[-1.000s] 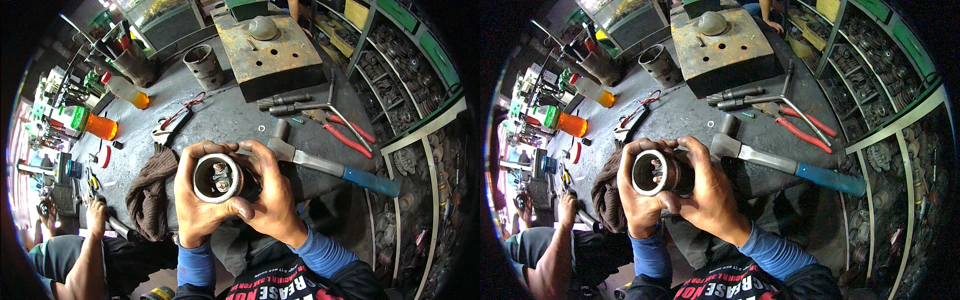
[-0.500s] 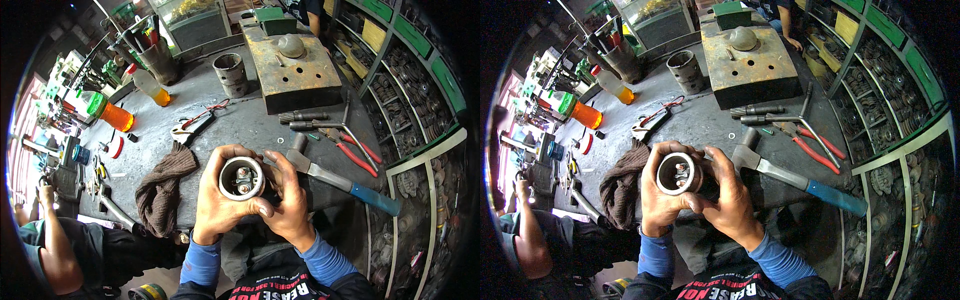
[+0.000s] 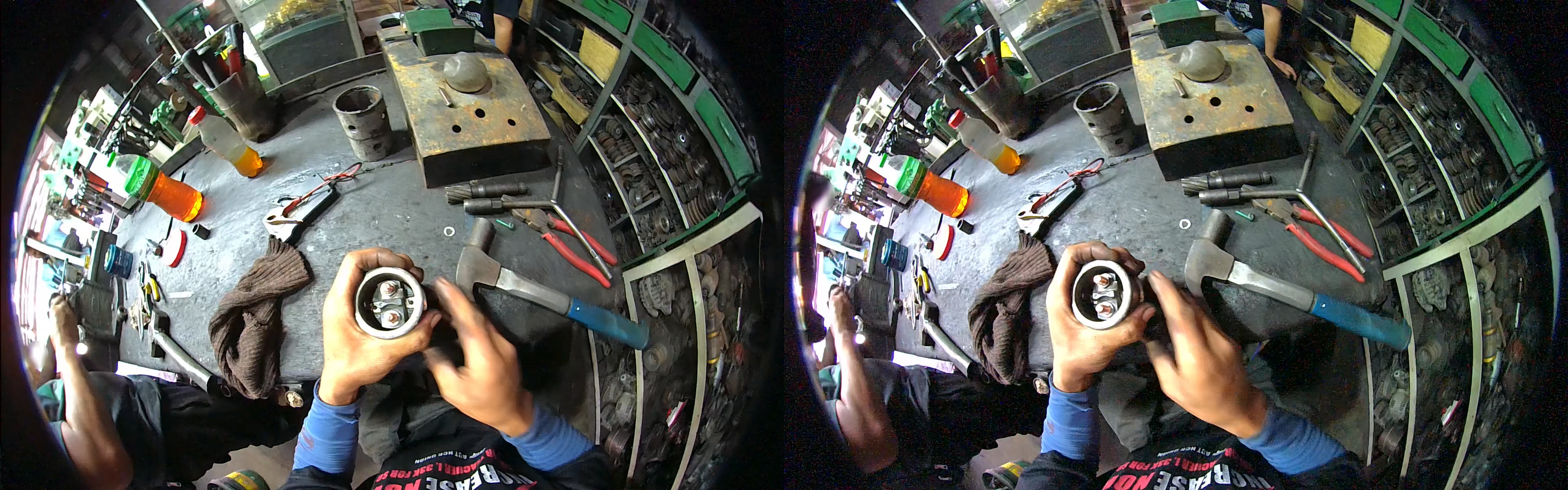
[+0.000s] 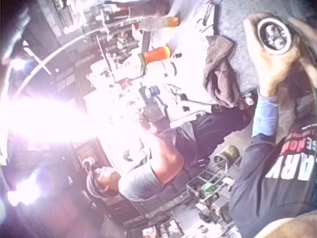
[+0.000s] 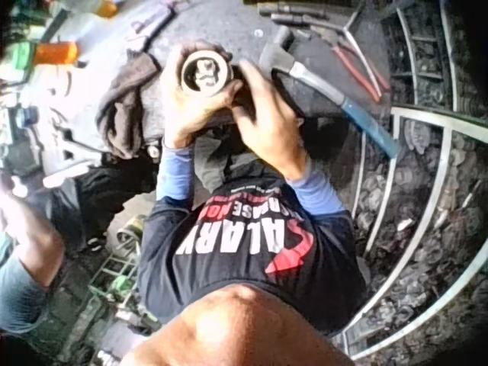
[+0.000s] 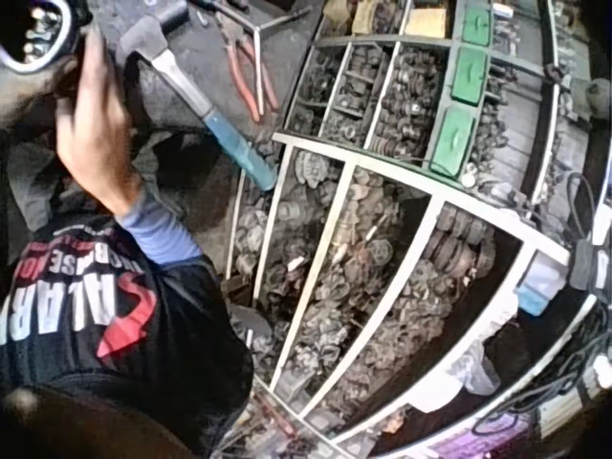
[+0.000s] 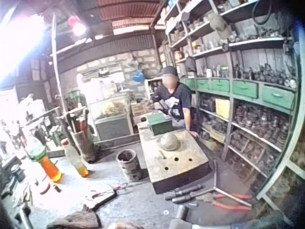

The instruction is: The person holds a cylindrical metal housing and repeatedly taps it with a hammer to seat a bearing or internal component. They rotate the part between taps, inspect the interior, and continue hammering until the component appears seated. The person then places the hammer down and holds the assembled part.

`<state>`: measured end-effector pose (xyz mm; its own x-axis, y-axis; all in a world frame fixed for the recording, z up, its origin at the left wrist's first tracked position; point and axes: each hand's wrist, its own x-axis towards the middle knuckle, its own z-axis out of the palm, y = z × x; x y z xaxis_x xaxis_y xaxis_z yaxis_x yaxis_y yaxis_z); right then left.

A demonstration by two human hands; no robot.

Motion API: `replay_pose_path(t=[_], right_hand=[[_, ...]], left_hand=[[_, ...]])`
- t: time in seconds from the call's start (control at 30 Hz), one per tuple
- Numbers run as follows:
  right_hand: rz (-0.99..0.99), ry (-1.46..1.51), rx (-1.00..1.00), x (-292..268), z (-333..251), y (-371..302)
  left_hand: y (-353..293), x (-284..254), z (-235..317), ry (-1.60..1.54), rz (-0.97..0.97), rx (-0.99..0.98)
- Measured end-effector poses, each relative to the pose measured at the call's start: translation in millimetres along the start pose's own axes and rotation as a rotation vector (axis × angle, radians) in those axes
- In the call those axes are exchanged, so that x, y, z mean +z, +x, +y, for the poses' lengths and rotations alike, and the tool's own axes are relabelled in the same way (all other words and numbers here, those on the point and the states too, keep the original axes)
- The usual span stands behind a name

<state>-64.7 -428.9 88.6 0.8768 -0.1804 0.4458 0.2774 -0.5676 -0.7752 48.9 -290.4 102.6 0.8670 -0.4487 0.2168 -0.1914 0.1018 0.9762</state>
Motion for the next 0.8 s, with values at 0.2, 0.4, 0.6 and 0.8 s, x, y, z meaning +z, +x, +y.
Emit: replay_pose_path(t=[0.2, 0.4, 0.6, 0.8], right_hand=[[-0.072, -0.636, 0.0, -80.9, 16.3, 0.8], [-0.382, -0.716, 0.081, -101.4, 36.6, 21.8], [-0.32, -0.672, -0.005, -121.5, 16.2, 23.5], [-0.101, -0.385, -0.024, -127.7, -36.0, 31.4]], left_hand=[[1.5, 2.7, -0.3, 0.107, -0.014, 0.08], [1.6, 5.0, 5.5, 0.16, 0.019, 0.075], [3.0, 5.8, 2.7, 0.172, 0.033, 0.101], [0.4, 5.5, 3.7, 0.136, 0.032, 0.075]])
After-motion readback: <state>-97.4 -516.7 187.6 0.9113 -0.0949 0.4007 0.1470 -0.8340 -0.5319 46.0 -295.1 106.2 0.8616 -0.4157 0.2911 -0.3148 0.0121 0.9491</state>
